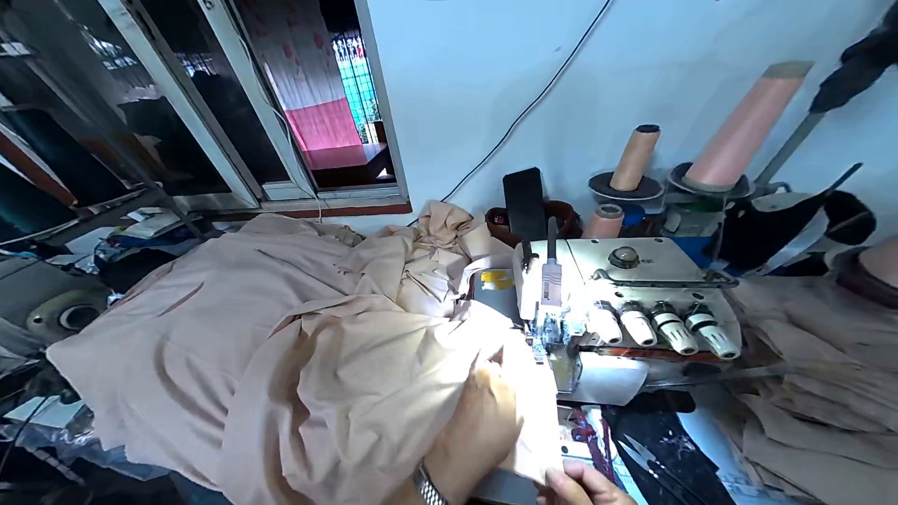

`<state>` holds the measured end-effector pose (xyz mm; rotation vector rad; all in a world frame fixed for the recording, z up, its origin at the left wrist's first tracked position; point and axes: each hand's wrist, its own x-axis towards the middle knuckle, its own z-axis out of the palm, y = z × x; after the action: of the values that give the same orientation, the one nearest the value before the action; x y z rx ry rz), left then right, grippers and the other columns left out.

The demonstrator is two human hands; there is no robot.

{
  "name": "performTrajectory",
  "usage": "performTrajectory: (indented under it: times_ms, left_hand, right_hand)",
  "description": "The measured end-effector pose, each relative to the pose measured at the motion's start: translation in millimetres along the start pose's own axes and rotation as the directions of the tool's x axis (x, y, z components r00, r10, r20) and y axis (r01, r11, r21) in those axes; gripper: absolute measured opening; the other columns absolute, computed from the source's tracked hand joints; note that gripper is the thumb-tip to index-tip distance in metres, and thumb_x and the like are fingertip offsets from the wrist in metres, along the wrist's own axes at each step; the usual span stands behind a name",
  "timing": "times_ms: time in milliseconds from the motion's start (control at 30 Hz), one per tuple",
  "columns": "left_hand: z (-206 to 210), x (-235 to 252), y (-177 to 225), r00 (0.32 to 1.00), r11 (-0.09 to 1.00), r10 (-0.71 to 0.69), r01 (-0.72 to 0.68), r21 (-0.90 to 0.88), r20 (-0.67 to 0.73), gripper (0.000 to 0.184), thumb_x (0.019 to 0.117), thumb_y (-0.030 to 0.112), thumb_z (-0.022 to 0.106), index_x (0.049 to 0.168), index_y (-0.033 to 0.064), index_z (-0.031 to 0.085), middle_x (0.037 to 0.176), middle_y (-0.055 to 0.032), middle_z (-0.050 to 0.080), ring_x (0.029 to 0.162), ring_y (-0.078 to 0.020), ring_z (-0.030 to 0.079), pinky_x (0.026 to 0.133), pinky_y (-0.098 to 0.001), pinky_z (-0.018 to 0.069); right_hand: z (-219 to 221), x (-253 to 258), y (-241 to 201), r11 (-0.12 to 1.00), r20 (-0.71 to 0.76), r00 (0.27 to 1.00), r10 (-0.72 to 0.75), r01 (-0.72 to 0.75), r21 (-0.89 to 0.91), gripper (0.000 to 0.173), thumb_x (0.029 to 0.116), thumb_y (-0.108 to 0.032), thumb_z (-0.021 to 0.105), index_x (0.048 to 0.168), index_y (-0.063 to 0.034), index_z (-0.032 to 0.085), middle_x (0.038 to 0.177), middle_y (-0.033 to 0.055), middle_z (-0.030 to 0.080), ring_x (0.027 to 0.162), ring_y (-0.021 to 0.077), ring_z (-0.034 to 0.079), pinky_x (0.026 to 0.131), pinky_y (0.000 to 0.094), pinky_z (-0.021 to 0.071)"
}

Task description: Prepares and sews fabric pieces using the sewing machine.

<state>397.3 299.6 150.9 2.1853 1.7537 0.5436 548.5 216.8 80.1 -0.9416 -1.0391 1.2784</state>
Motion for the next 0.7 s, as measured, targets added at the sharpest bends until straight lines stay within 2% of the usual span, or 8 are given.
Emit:
performTrajectory:
  times_ms: [133, 233, 367, 467, 533, 600, 633, 700]
  left_hand:
    - [-8, 34, -17, 0.997, 0.969, 0.013, -0.031, -0.247, -0.075, 0.034, 0.0983, 0.022, 0.059, 0.125, 0.0018, 0.067, 0.114, -0.0152, 0.070, 0.108, -0.0246, 0.066, 0.098, -0.0434, 0.0511]
    - [-14, 54, -25, 0.989, 0.973, 0.114, -0.131, -0.190, -0.097, 0.043, 0.1034, 0.022, 0.055, 0.143, 0.0039, 0.054, 0.122, -0.0180, 0.067, 0.113, -0.0293, 0.065, 0.102, -0.0478, 0.0505]
    - [-26, 72, -28, 0.981, 0.932, 0.084, -0.139, -0.334, -0.173, 0.042, 0.1043, 0.012, 0.054, 0.144, 0.0006, 0.050, 0.130, -0.0212, 0.063, 0.117, -0.0296, 0.064, 0.103, -0.0457, 0.0491]
    - [-39, 81, -58, 0.904, 0.980, 0.166, -0.195, -0.035, -0.393, 0.033, 0.1002, 0.011, 0.062, 0.131, 0.0008, 0.062, 0.123, -0.0188, 0.067, 0.116, -0.0318, 0.064, 0.102, -0.0500, 0.0498]
    - [-60, 72, -81, 0.955, 0.991, -0.002, 0.043, 0.129, -0.297, 0.039, 0.1017, 0.029, 0.063, 0.134, 0.0054, 0.062, 0.126, -0.0213, 0.066, 0.123, -0.0424, 0.058, 0.107, -0.0663, 0.0387]
    - [-71, 59, -101, 0.979, 0.976, -0.180, 0.190, 0.109, -0.096, 0.032, 0.1022, 0.031, 0.061, 0.120, 0.0050, 0.069, 0.112, -0.0207, 0.070, 0.109, -0.0404, 0.065, 0.096, -0.0647, 0.0469]
    - [-73, 47, -104, 0.978, 0.977, -0.208, 0.207, 0.051, 0.014, 0.029, 0.1029, 0.027, 0.059, 0.116, 0.0025, 0.069, 0.106, -0.0215, 0.070, 0.102, -0.0392, 0.067, 0.091, -0.0615, 0.0510]
    - [-75, 14, -89, 0.974, 0.990, -0.121, 0.133, -0.049, 0.190, 0.027, 0.1019, 0.022, 0.055, 0.106, -0.0020, 0.067, 0.096, -0.0223, 0.068, 0.094, -0.0378, 0.067, 0.085, -0.0580, 0.0523]
  right_hand:
    - [20, 34, -15, 0.999, -0.125, 0.992, 0.006, -0.002, 0.033, 0.018, 0.0936, 0.008, 0.055, 0.087, -0.0015, 0.068, 0.075, 0.0009, 0.072, 0.064, 0.0100, 0.070, 0.065, 0.0273, 0.0626]
    - [31, 61, -21, 1.000, -0.234, 0.972, 0.011, -0.006, 0.019, 0.021, 0.0956, 0.007, 0.054, 0.079, -0.0019, 0.064, 0.067, 0.0020, 0.069, 0.056, 0.0081, 0.067, 0.055, 0.0220, 0.0587]
    - [38, 78, -19, 1.000, -0.301, 0.953, 0.021, -0.024, -0.006, 0.036, 0.0997, 0.005, 0.051, 0.066, -0.0067, 0.056, 0.055, -0.0021, 0.060, 0.047, 0.0038, 0.059, 0.047, 0.0175, 0.0508]
    - [39, 65, -20, 1.000, -0.276, 0.961, 0.024, -0.021, 0.013, 0.034, 0.1030, 0.002, 0.045, 0.073, -0.0062, 0.058, 0.056, -0.0041, 0.060, 0.049, 0.0032, 0.059, 0.050, 0.0176, 0.0527]
    - [41, 51, -15, 0.999, -0.189, 0.981, 0.043, -0.039, 0.024, 0.035, 0.1041, -0.001, 0.040, 0.076, -0.0085, 0.059, 0.058, -0.0062, 0.062, 0.051, 0.0024, 0.061, 0.053, 0.0177, 0.0537]
    - [47, 35, -2, 0.993, -0.029, 0.993, 0.111, -0.110, 0.034, 0.034, 0.1049, -0.003, 0.040, 0.079, -0.0086, 0.062, 0.065, -0.0053, 0.067, 0.054, 0.0017, 0.062, 0.055, 0.0181, 0.0540]
    - [53, 30, 5, 0.987, 0.057, 0.986, 0.154, -0.156, 0.038, 0.029, 0.1053, -0.005, 0.042, 0.087, -0.0040, 0.065, 0.073, -0.0026, 0.071, 0.055, 0.0021, 0.062, 0.055, 0.0189, 0.0541]
    - [66, 26, 16, 0.975, 0.214, 0.957, 0.196, -0.213, 0.063, 0.025, 0.1045, -0.005, 0.046, 0.122, 0.0077, 0.058, 0.095, 0.0030, 0.072, 0.060, 0.0037, 0.061, 0.058, 0.0221, 0.0552]
